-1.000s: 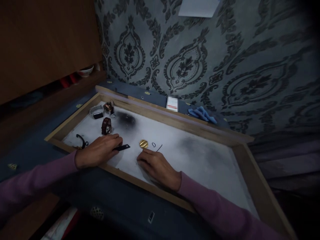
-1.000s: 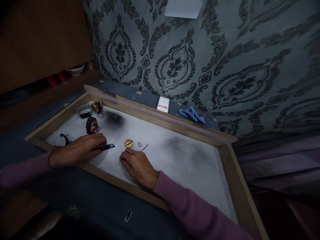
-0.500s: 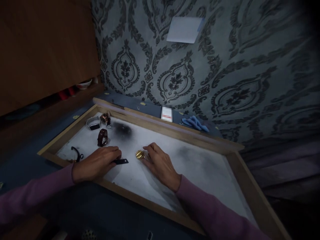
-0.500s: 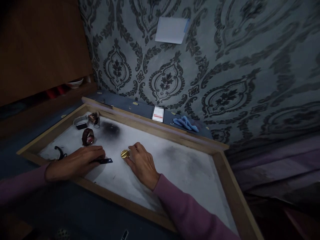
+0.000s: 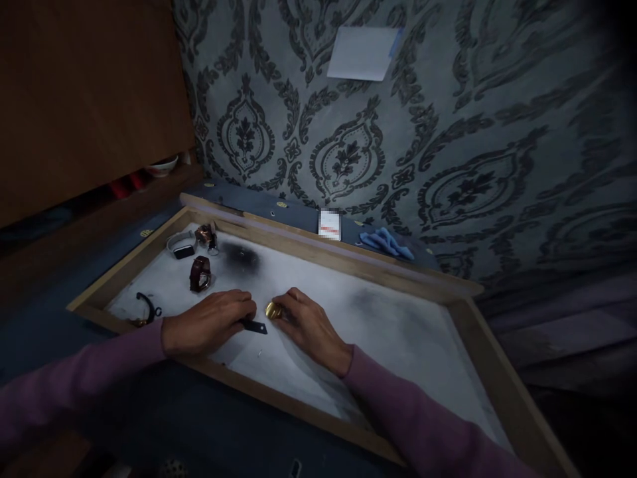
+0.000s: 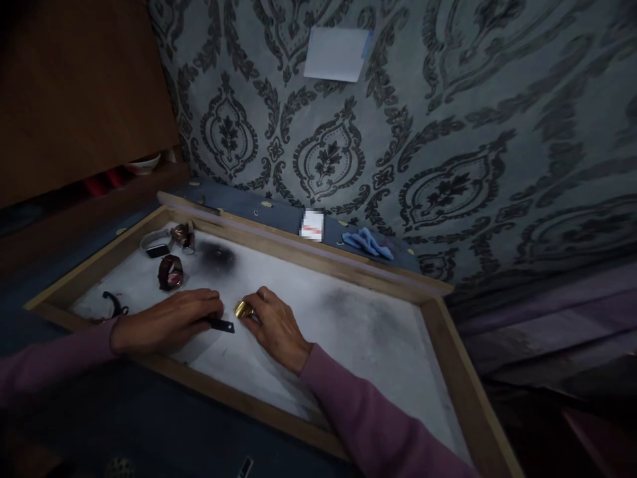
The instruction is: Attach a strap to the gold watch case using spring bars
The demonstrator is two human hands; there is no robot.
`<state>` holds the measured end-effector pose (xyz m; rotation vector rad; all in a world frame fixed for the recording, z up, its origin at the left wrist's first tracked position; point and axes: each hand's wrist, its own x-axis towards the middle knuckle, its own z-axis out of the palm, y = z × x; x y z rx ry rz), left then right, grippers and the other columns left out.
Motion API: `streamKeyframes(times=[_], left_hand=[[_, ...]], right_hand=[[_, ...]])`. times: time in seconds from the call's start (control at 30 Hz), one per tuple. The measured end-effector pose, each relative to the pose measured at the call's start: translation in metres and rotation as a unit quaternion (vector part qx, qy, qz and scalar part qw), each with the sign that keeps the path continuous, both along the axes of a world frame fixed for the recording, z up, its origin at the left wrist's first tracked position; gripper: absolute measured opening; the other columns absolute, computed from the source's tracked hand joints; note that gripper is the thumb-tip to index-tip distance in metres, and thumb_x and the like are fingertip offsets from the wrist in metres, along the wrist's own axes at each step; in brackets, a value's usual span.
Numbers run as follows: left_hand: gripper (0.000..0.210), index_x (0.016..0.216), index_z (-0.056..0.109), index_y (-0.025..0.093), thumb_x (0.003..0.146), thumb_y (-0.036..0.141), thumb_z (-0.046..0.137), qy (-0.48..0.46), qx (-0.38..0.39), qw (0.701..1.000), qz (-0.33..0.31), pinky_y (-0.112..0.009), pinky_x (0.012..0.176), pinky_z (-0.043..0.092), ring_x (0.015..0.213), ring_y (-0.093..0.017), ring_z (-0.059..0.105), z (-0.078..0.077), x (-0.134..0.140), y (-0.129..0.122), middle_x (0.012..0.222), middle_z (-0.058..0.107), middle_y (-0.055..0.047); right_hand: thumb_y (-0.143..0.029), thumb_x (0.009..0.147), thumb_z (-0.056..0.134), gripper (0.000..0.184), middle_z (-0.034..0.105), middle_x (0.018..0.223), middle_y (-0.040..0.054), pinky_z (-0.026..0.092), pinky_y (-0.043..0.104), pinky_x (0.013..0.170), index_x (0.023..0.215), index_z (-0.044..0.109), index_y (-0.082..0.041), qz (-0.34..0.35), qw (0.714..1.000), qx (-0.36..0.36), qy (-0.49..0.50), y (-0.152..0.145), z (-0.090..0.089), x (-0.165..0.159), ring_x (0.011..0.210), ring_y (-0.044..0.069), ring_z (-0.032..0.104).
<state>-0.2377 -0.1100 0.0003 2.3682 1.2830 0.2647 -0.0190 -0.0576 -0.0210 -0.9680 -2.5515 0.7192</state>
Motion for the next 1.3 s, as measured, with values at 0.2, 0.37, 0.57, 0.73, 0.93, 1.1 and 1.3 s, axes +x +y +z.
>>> streamKeyframes(times=[0.2, 0.37, 0.57, 0.73, 0.93, 1.1, 1.3], left_hand=[[0.011, 0.091, 0.054, 0.018, 0.089, 0.012, 0.045, -0.010, -0.008, 1.000, 0.000, -0.029, 0.071, 0.039, 0.083, -0.018, 0.054, 0.000, 0.001, 0.003, 0.092, 0.056, -0.004], [0.010, 0.092, 0.054, 0.018, 0.089, 0.012, 0.046, -0.006, -0.003, 1.000, 0.005, -0.028, 0.069, 0.038, 0.082, -0.018, 0.054, 0.001, 0.003, 0.005, 0.092, 0.056, -0.004], [0.009, 0.087, 0.052, 0.017, 0.090, 0.012, 0.045, 0.018, 0.020, 0.999, 0.047, -0.028, 0.065, 0.037, 0.077, -0.017, 0.053, -0.002, 0.007, 0.007, 0.088, 0.055, -0.003], [0.012, 0.092, 0.053, 0.017, 0.093, 0.014, 0.041, 0.032, 0.071, 0.996, 0.053, -0.028, 0.065, 0.036, 0.079, -0.018, 0.053, -0.001, 0.011, 0.004, 0.091, 0.055, -0.005], [0.011, 0.090, 0.056, 0.018, 0.090, 0.011, 0.048, -0.031, -0.059, 0.996, -0.066, -0.024, 0.070, 0.039, 0.083, -0.016, 0.056, 0.012, 0.018, -0.003, 0.090, 0.058, -0.002], [0.008, 0.093, 0.059, 0.018, 0.089, 0.013, 0.054, -0.020, -0.074, 0.992, -0.101, -0.026, 0.073, 0.039, 0.089, -0.019, 0.057, 0.013, 0.021, -0.003, 0.094, 0.061, -0.004], [0.005, 0.085, 0.058, 0.018, 0.089, 0.015, 0.056, 0.010, -0.069, 0.992, -0.104, -0.025, 0.070, 0.038, 0.086, -0.018, 0.057, 0.012, 0.027, 0.001, 0.089, 0.060, -0.001]], right_hand=[[-0.016, 0.086, 0.064, 0.026, 0.056, 0.097, 0.0044, 0.049, 0.028, 0.074, 0.111, 0.062, -0.020, 0.067, 0.998, -0.005, -0.020, 0.006, 0.002, 0.005, 0.083, 0.016, 0.057], [-0.015, 0.084, 0.065, 0.025, 0.056, 0.097, 0.0040, 0.049, 0.028, 0.075, 0.109, 0.061, -0.019, 0.095, 0.995, -0.013, -0.031, 0.010, 0.007, 0.008, 0.082, 0.015, 0.057], [-0.011, 0.080, 0.068, 0.017, 0.057, 0.085, 0.0011, 0.045, 0.025, 0.066, 0.094, 0.059, -0.017, 0.071, 0.997, -0.030, -0.016, 0.005, 0.009, 0.008, 0.071, 0.013, 0.055], [-0.007, 0.080, 0.065, 0.016, 0.057, 0.075, -0.0021, 0.040, 0.024, 0.060, 0.085, 0.055, -0.018, 0.036, 0.997, -0.071, 0.007, -0.002, 0.006, 0.009, 0.065, 0.012, 0.053], [-0.009, 0.080, 0.062, 0.012, 0.056, 0.071, -0.0026, 0.037, 0.024, 0.059, 0.080, 0.055, -0.018, -0.005, 0.975, -0.203, 0.092, -0.013, 0.005, 0.016, 0.064, 0.012, 0.050], [-0.022, 0.079, 0.067, 0.014, 0.056, 0.068, -0.0037, 0.034, 0.020, 0.050, 0.080, 0.054, -0.017, -0.037, 0.866, -0.456, 0.203, -0.028, 0.005, 0.036, 0.057, 0.008, 0.049], [-0.028, 0.076, 0.075, 0.021, 0.058, 0.068, -0.0036, 0.035, 0.019, 0.048, 0.079, 0.058, -0.016, -0.087, 0.806, -0.526, 0.257, -0.041, 0.007, 0.058, 0.053, 0.006, 0.051]])
